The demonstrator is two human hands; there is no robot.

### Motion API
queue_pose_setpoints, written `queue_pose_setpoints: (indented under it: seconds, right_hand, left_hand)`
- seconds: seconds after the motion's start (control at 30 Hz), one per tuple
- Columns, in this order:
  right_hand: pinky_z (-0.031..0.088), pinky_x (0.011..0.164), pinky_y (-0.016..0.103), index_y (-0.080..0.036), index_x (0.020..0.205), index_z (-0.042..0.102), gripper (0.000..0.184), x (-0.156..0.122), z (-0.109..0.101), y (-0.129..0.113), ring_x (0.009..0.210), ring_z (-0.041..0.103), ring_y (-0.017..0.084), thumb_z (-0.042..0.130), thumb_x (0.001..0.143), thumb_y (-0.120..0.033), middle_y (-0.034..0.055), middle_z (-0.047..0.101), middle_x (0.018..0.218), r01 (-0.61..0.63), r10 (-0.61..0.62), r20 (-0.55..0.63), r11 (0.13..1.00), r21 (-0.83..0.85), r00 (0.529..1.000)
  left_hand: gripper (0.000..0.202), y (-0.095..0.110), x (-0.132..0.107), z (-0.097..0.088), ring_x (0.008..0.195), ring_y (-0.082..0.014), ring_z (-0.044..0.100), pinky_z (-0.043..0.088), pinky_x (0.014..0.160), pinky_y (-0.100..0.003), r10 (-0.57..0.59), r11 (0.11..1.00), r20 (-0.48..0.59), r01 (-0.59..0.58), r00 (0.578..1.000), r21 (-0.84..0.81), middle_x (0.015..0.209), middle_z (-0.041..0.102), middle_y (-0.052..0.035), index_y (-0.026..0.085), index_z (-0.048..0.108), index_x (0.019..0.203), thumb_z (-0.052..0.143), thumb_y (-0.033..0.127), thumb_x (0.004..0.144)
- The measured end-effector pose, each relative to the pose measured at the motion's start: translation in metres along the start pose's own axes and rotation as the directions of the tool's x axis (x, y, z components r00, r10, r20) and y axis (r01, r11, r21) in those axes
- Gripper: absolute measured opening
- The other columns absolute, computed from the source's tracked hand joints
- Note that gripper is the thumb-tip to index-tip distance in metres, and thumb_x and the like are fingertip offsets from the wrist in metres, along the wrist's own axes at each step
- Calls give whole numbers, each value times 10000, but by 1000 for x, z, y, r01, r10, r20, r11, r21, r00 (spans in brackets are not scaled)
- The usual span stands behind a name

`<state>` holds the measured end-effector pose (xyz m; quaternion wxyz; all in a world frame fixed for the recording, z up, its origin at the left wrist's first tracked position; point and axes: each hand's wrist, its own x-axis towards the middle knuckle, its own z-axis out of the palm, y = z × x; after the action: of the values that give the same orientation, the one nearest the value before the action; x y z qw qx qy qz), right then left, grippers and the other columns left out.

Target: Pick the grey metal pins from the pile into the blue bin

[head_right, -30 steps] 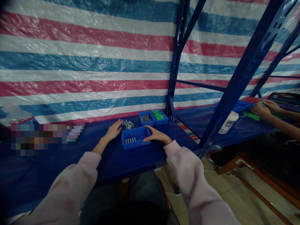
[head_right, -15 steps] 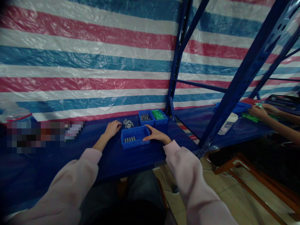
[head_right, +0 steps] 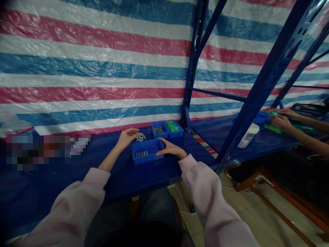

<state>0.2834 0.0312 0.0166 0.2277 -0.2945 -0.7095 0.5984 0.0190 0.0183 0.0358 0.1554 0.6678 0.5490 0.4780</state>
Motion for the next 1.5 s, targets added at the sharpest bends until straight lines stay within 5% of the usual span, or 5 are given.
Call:
queue_pose_setpoints:
  seconds: [0.33, 0.73, 1.13, 1.37, 1.5]
  right_hand:
    - [284, 1080, 410, -239, 1328, 378, 901, 6, -6, 8, 1263, 389, 269, 815, 545, -330, 66, 439, 1348, 47, -53, -35, 988, -146, 998]
    - [269, 1091, 402, -237, 1383, 293, 976, 4, -5, 9, 1274, 379, 255, 811, 560, -319, 79, 397, 1384, 31, -32, -11, 996, -87, 999]
    - [273, 1089, 402, -242, 1366, 319, 960, 4, -4, 6, 1274, 381, 253, 816, 548, -314, 74, 402, 1382, 24, -25, -14, 996, -86, 1000]
    - [288, 1088, 408, -248, 1364, 305, 961, -2, 3, -6, 1259, 406, 245, 815, 550, -289, 71, 444, 1345, -7, 7, 18, 1000, 1, 1000]
    - [286, 1089, 400, -238, 1362, 304, 978, -2, 3, -5, 1266, 399, 246, 822, 534, -287, 77, 435, 1352, -10, 10, 8, 1000, 6, 1000]
  left_hand:
    - [156, 50, -41, 35, 896, -166, 600, 450, 851, -288, 269, 956, 323, -293, 908, 29, 941, 650, -53, 189, 695, 890, 660, 230, 743]
    - [127, 37, -34, 31, 704, -159, 616, 427, 643, -221, 44, 961, 557, -188, 829, 204, 750, 701, -33, 168, 722, 754, 622, 239, 719]
    - [179, 38, -29, 20, 759, -164, 631, 468, 709, -237, 111, 980, 578, -186, 808, 72, 819, 707, -35, 180, 715, 854, 608, 275, 747]
    - [349, -6, 7, -6, 1009, -207, 606, 471, 895, -358, 17, 991, 240, -48, 971, 124, 1071, 660, -106, 131, 595, 1127, 450, 157, 810]
    - [552, -40, 21, -5, 1237, -232, 453, 334, 1063, -404, -55, 966, 154, 14, 987, 259, 1274, 551, -94, 164, 560, 1199, 437, 2, 685]
